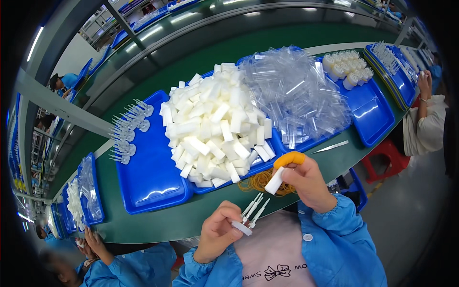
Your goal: The person assembles small white plastic components by inserting them into a clear plastic base. They use a yellow rubber band to secure the components together and then use a metal tool to adjust the assembly. The process is repeated for multiple units.
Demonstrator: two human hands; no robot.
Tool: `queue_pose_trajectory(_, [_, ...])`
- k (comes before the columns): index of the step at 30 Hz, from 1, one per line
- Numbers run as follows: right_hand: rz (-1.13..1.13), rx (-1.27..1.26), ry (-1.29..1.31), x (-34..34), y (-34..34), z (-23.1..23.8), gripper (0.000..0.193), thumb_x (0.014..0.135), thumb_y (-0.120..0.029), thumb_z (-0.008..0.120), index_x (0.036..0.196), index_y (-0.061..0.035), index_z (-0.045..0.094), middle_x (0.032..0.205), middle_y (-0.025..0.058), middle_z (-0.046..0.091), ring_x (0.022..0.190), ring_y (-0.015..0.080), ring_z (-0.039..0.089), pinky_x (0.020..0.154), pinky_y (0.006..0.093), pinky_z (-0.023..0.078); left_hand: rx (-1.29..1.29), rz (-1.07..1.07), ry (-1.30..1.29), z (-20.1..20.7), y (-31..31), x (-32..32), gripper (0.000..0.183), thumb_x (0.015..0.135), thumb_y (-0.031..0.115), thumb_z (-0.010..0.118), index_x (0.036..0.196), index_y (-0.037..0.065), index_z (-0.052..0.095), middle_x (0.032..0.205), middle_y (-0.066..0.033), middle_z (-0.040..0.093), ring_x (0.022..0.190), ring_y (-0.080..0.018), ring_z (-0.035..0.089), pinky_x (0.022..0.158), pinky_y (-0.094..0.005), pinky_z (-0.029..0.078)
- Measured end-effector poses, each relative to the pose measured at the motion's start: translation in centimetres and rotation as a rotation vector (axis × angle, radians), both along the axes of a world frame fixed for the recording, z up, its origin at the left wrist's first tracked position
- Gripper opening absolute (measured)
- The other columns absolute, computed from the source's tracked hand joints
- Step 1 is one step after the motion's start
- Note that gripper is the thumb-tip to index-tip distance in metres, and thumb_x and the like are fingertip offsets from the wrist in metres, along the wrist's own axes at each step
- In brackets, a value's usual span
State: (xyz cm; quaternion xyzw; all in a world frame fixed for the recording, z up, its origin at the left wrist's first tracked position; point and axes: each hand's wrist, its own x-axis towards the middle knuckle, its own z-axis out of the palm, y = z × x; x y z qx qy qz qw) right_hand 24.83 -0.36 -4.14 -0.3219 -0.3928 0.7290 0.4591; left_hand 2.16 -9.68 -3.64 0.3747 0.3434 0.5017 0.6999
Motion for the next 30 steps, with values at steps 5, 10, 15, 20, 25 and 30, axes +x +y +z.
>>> queue_pose_trajectory(5, [0.002, -0.026, 0.006, -0.4, -0.2, -0.6, 0.023, 0.09, -0.007, 0.058, 0.111, 0.0018, 0.056, 0.098, 0.0082, 0.062, 0.091, 0.0133, 0.06, 0.082, 0.0257, 0.048, 0.06, 0.002, 0.021, -0.3, 0.1, -0.2, 0.023, 0.08, -0.002, 0.066, 0.1, 0.001, 0.056, 0.101, -0.0085, 0.044, 0.092, -0.0151, 0.051, 0.083, -0.0287, 0.045])
queue_pose_trajectory(10, [0.017, -0.071, 0.004, -0.5, -0.1, -0.7, 0.024, 0.09, -0.008, 0.058, 0.111, 0.0014, 0.056, 0.098, 0.0076, 0.062, 0.09, 0.0125, 0.06, 0.081, 0.0248, 0.048, 0.074, -0.028, -0.007, -0.5, 0.2, -0.3, 0.023, 0.08, -0.001, 0.066, 0.101, 0.001, 0.058, 0.104, -0.0092, 0.045, 0.093, -0.0147, 0.048, 0.083, -0.0276, 0.042])
queue_pose_trajectory(15, [0.066, -0.103, 0.02, -0.7, -0.3, -0.8, 0.022, 0.09, -0.008, 0.059, 0.11, 0.0008, 0.057, 0.098, 0.0067, 0.062, 0.089, 0.0109, 0.059, 0.08, 0.0234, 0.048, 0.057, -0.028, -0.02, -0.6, 0.2, -0.1, 0.023, 0.08, -0.001, 0.066, 0.102, 0.0, 0.059, 0.104, -0.0095, 0.044, 0.093, -0.0143, 0.048, 0.083, -0.0272, 0.041])
queue_pose_trajectory(20, [0.095, -0.096, -0.008, -1.1, -0.6, -0.1, 0.016, 0.087, -0.008, 0.062, 0.101, -0.0004, 0.061, 0.096, 0.0055, 0.061, 0.089, 0.0126, 0.059, 0.081, 0.027, 0.048, 0.106, -0.027, 0.017, -0.8, 0.5, -0.2, 0.024, 0.079, -0.004, 0.067, 0.101, 0.0, 0.06, 0.104, -0.0098, 0.045, 0.093, -0.0149, 0.05, 0.082, -0.0271, 0.043])
queue_pose_trajectory(25, [0.117, -0.034, -0.01, -0.4, -0.3, 0.0, 0.012, 0.086, -0.007, 0.063, 0.097, -0.0011, 0.062, 0.094, 0.0034, 0.058, 0.086, 0.0118, 0.057, 0.078, 0.0262, 0.047, 0.247, -0.017, 0.234, -0.6, 0.7, -0.4, 0.029, 0.074, -0.004, 0.072, 0.101, -0.001, 0.06, 0.102, -0.01, 0.051, 0.092, -0.0158, 0.054, 0.08, -0.0273, 0.045])
queue_pose_trajectory(30, [0.24, 0.101, -0.062, -0.6, -0.7, 0.1, 0.014, 0.086, -0.012, 0.066, 0.096, -0.0027, 0.063, 0.091, 0.0017, 0.061, 0.088, 0.0101, 0.056, 0.081, 0.0257, 0.044, 0.329, 0.116, 0.423, -0.7, 0.4, 0.5, 0.035, 0.072, -0.002, 0.075, 0.104, -0.001, 0.059, 0.099, -0.0104, 0.056, 0.088, -0.0157, 0.056, 0.079, -0.0278, 0.046])
